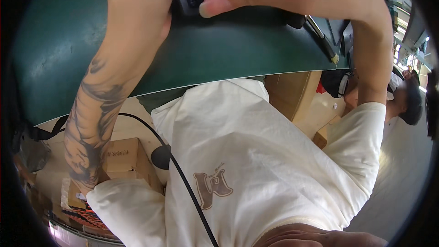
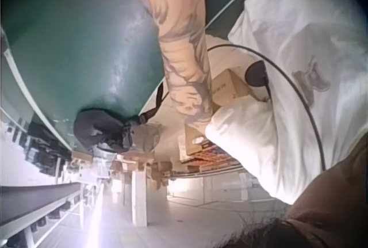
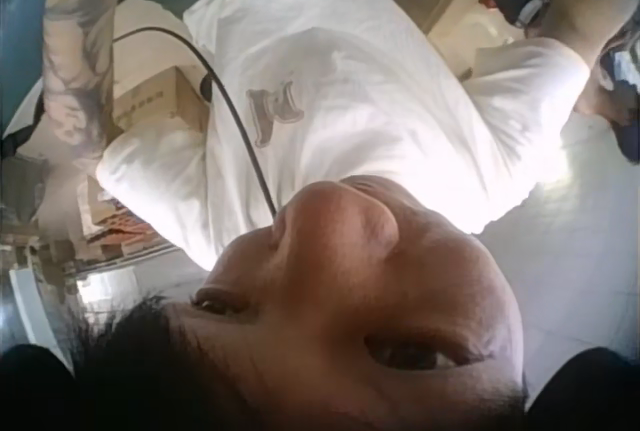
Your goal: The person repeatedly assembles small black speaker units by placing a mesh grille over the speaker driver and tapping it into place with a rubber mallet. They handle multiple units one at a time, flipping them to check fit and alignment, then move completed units aside on the green workbench.
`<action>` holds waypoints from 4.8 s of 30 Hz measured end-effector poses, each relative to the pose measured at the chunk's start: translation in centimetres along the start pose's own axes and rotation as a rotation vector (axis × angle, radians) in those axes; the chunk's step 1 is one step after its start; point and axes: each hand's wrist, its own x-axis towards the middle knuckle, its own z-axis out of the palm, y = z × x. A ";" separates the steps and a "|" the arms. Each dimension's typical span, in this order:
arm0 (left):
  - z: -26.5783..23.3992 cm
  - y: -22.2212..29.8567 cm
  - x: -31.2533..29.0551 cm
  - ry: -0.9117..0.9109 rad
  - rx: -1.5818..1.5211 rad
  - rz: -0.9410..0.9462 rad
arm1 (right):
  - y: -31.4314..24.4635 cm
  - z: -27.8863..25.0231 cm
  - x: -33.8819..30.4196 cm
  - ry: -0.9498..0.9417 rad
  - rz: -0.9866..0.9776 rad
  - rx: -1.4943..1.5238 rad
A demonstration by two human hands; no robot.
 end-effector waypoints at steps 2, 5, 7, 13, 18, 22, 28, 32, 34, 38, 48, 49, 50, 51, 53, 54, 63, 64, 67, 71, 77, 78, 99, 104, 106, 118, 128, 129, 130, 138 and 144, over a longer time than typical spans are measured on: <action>-0.3 0.0 0.3 -0.024 0.000 0.015 | -0.1 -0.3 0.0 0.007 -0.004 -0.009; -1.4 0.2 0.0 -0.038 0.008 0.025 | -0.4 -0.4 0.2 0.005 -0.020 -0.019; -0.8 0.2 0.9 -0.094 -0.052 -0.045 | -1.1 -1.3 -0.5 0.010 0.043 -0.064; 0.2 4.3 0.6 -0.123 0.142 -0.322 | -0.6 -1.2 -1.0 0.032 0.026 -0.094; -1.2 5.8 1.3 -0.302 0.117 -0.441 | 0.2 -1.7 -1.4 -0.006 0.090 -0.065; 1.2 6.8 1.9 -0.105 0.244 -0.554 | 0.8 -1.6 -0.8 0.015 -0.061 -0.015; -1.2 3.7 2.0 -0.319 0.329 -0.299 | -5.3 -5.7 -0.2 -0.201 0.281 -0.100; -3.5 4.9 0.6 -0.178 0.662 -0.193 | -2.0 -2.6 -0.7 0.025 0.028 -0.166; -4.1 4.7 -0.9 -0.025 0.694 -0.236 | -2.5 -1.6 -3.5 0.112 0.209 -0.187; -3.9 6.3 -1.7 -0.101 0.798 -0.193 | -6.5 0.5 -7.8 0.270 0.586 0.267; -2.5 4.3 2.3 -0.089 0.468 -0.386 | -4.7 8.6 -6.7 0.811 0.414 1.217; -2.6 4.3 2.3 -0.092 0.413 -0.395 | -5.2 8.7 -6.4 0.865 0.410 1.286; -2.5 4.3 2.2 -0.084 0.420 -0.397 | -5.5 8.9 -6.1 0.906 0.401 1.341; -2.2 4.4 2.0 -0.078 0.427 -0.399 | -5.6 9.1 -5.6 0.944 0.384 1.396; -1.6 4.6 2.0 -0.059 0.458 -0.384 | -5.8 9.5 -5.1 1.008 0.347 1.405; -1.9 4.5 1.7 -0.038 0.486 -0.372 | -5.8 10.1 -5.0 1.039 0.336 1.392; -4.5 4.1 -1.3 -0.348 0.846 0.423 | -5.6 9.1 -7.0 0.986 0.333 0.949; -4.4 4.0 -1.7 -0.361 0.883 0.470 | -6.6 8.6 -6.7 1.030 0.412 0.892; -3.7 4.4 -1.8 -0.486 1.068 0.653 | -8.6 6.7 -6.1 1.135 0.548 0.824; -2.6 3.9 -2.4 -0.534 1.047 0.568 | -7.9 6.2 -6.1 1.117 0.501 1.031; -0.3 4.1 -2.3 -0.444 0.840 0.356 | -5.9 9.7 -6.4 1.185 0.347 0.938; -0.2 3.8 -2.5 -0.398 0.827 0.338 | -6.1 9.5 -6.5 1.170 0.370 0.873; -1.9 5.6 -0.9 -0.508 1.103 0.460 | -2.5 8.2 -7.4 1.082 0.409 0.571; -2.8 5.7 0.3 -0.517 0.960 0.421 | -2.0 7.7 -5.9 1.058 0.348 0.432; -1.4 6.1 0.0 -0.373 0.806 0.259 | -2.4 7.7 -4.6 1.121 0.435 0.455; -2.3 7.0 2.3 -0.326 0.817 0.095 | -3.0 8.6 -5.2 1.074 0.422 0.788; -2.0 4.9 8.4 -0.033 0.630 -0.402 | 0.7 5.6 -5.1 0.931 0.709 0.343; -2.5 4.5 8.6 -0.014 0.584 -0.422 | -0.2 4.4 -6.5 0.934 0.691 0.245; -3.1 4.4 8.1 0.016 0.538 -0.439 | -1.1 3.6 -8.6 0.808 0.652 0.193; -2.0 3.3 7.7 -0.002 0.498 -0.367 | -5.6 4.1 -18.8 0.212 0.747 -0.281; -3.0 3.5 7.7 -0.025 0.478 -0.373 | -5.8 -1.5 -15.2 0.452 0.731 0.161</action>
